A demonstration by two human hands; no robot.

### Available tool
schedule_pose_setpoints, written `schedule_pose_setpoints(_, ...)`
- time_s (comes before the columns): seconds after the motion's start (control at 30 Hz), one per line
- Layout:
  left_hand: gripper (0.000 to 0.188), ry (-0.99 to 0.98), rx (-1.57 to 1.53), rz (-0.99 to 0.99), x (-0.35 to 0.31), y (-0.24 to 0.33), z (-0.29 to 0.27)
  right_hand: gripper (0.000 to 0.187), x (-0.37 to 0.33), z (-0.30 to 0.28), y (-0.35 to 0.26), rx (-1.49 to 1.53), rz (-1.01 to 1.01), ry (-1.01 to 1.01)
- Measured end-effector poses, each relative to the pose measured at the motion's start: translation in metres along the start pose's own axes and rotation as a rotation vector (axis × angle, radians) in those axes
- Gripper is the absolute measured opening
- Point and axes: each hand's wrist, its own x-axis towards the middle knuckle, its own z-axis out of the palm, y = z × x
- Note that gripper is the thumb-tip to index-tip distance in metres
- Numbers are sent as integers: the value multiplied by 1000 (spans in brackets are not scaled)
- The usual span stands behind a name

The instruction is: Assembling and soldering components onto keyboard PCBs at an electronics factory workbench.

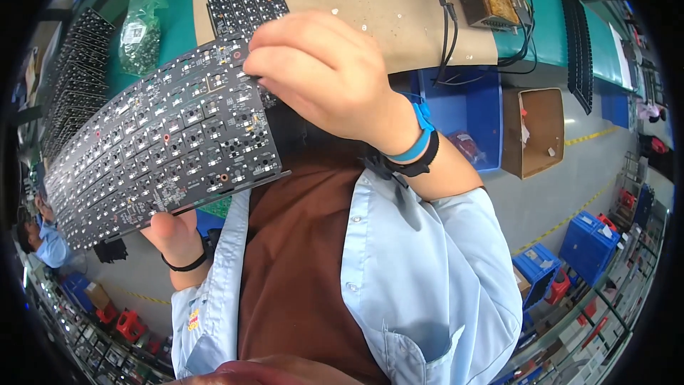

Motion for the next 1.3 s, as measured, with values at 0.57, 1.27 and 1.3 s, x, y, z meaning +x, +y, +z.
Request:
schedule_pose_setpoints(0.57, 54, 24, 206, 190, 41, 66, 40, 26, 26, -29, -62, 342, 39, 100)
schedule_pose_setpoints(1.27, 52, 121, 241, 415, 50, 37, 47, 15, 29, -12, -77, 925, 751, -95)
schedule_pose_setpoints(1.3, 52, 125, 245, 409, 51, 38, 48, 16, 29, -10, -77, 910, 728, -75)
